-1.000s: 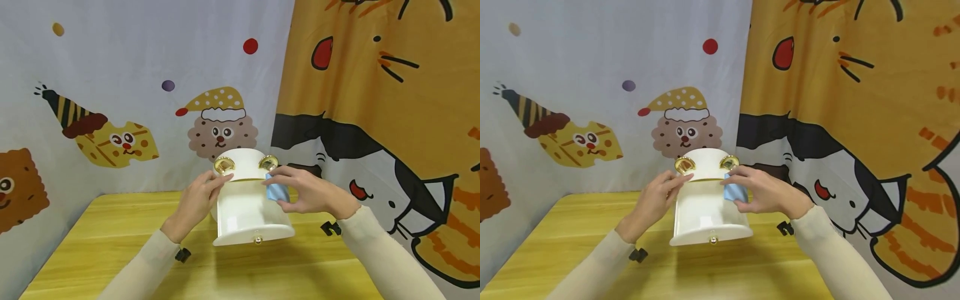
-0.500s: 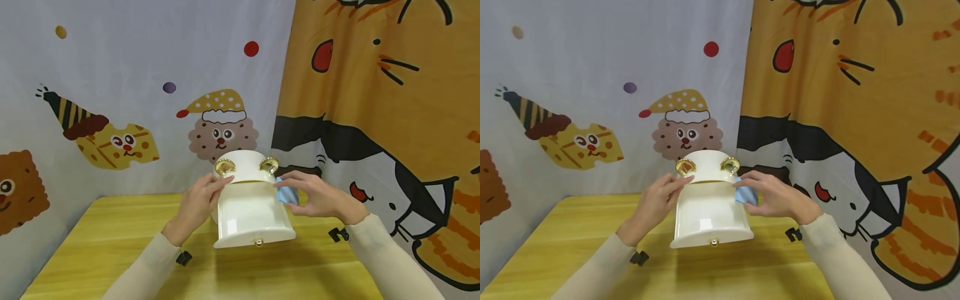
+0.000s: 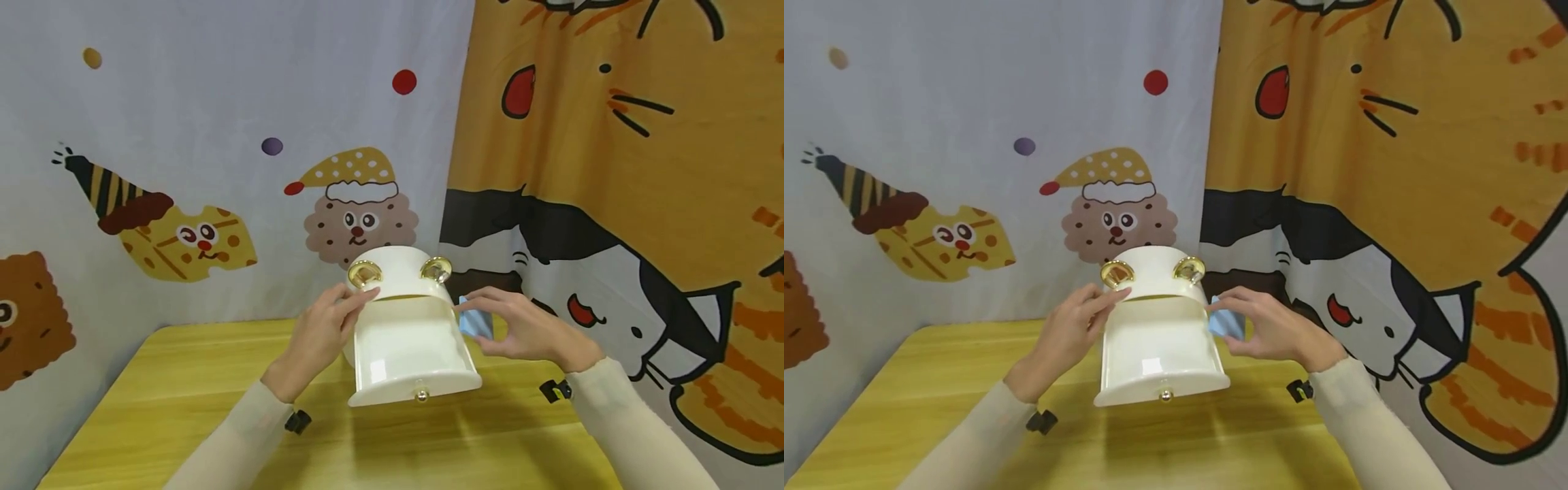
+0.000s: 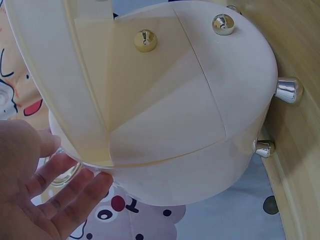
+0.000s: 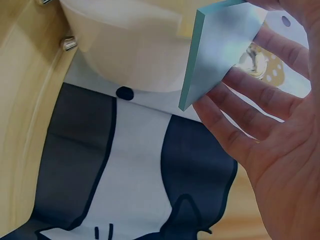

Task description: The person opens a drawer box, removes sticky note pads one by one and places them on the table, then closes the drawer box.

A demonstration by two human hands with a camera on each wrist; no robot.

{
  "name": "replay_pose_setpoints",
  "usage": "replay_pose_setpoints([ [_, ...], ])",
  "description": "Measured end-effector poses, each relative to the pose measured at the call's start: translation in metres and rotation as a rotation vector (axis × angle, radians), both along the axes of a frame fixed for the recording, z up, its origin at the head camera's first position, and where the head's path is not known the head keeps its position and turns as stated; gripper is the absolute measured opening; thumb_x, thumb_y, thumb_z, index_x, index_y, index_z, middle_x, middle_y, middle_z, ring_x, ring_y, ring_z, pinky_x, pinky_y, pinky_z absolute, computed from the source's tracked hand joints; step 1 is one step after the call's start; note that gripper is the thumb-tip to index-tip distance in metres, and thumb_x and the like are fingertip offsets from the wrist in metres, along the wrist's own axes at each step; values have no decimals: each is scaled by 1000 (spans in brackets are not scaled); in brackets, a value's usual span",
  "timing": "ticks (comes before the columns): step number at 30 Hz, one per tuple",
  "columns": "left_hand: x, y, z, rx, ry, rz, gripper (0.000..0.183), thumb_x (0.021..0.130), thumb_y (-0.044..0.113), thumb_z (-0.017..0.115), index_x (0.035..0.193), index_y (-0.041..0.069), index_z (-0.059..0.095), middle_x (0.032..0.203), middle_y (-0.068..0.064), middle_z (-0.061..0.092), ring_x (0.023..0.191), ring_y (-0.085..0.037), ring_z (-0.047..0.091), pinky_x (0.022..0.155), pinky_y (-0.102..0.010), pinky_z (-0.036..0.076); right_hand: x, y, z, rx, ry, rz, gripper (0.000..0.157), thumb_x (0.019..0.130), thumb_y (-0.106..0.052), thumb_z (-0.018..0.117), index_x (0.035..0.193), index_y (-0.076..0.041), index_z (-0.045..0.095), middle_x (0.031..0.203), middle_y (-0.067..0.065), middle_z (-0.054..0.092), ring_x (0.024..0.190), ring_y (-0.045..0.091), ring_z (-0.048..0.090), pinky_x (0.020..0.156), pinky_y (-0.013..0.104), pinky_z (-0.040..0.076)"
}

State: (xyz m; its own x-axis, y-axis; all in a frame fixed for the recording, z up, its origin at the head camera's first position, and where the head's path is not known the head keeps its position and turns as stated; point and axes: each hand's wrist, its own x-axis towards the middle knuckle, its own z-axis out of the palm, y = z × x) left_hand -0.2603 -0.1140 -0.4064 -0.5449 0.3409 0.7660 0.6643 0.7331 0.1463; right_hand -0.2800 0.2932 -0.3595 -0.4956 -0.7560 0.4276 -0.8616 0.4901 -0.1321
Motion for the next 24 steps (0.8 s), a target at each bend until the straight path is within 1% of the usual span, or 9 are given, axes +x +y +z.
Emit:
replay_pose_setpoints([
  [3, -1, -1, 1, -4, -1, -2, 45, 110, 6, 81, 151, 22, 81, 105, -5, 74, 79, -16, 60, 59, -25, 50, -3, 4, -5, -2, -13, -14, 54, 91, -11, 95, 143, -16, 81, 146, 11, 77, 115, 22, 81, 86, 37, 68],
  [7, -1, -1, 1, -7, -6, -2, 44, 110, 7, 81, 151, 23, 81, 105, -4, 73, 78, -16, 59, 60, -25, 49, -6, 7, -12, -3, -50, -44, 55, 92, -10, 94, 145, -17, 81, 147, 10, 77, 113, 19, 80, 86, 32, 66],
  [12, 0, -2, 1, -14, -5, -1, 43, 111, 8, 81, 150, 25, 82, 104, -3, 73, 78, -15, 59, 59, -24, 48, -8, 13, -21, -5, -78, -91, 58, 90, -11, 95, 146, -20, 81, 147, 9, 77, 113, 18, 78, 86, 31, 66],
  [17, 0, -3, 0, -20, 4, -3, 44, 110, 7, 82, 150, 24, 82, 104, -3, 73, 77, -14, 58, 59, -23, 46, -13, 18, -29, 0, -89, -133, 59, 90, -12, 95, 146, -23, 80, 147, 8, 78, 113, 18, 77, 87, 32, 66],
  [24, 0, -2, 2, -38, 0, -7, 44, 111, 7, 80, 151, 24, 81, 105, -4, 73, 78, -15, 59, 60, -24, 47, -19, 30, -44, 2, -106, -163, 55, 91, -14, 95, 143, -22, 81, 143, 5, 79, 106, 13, 74, 84, 30, 63],
])
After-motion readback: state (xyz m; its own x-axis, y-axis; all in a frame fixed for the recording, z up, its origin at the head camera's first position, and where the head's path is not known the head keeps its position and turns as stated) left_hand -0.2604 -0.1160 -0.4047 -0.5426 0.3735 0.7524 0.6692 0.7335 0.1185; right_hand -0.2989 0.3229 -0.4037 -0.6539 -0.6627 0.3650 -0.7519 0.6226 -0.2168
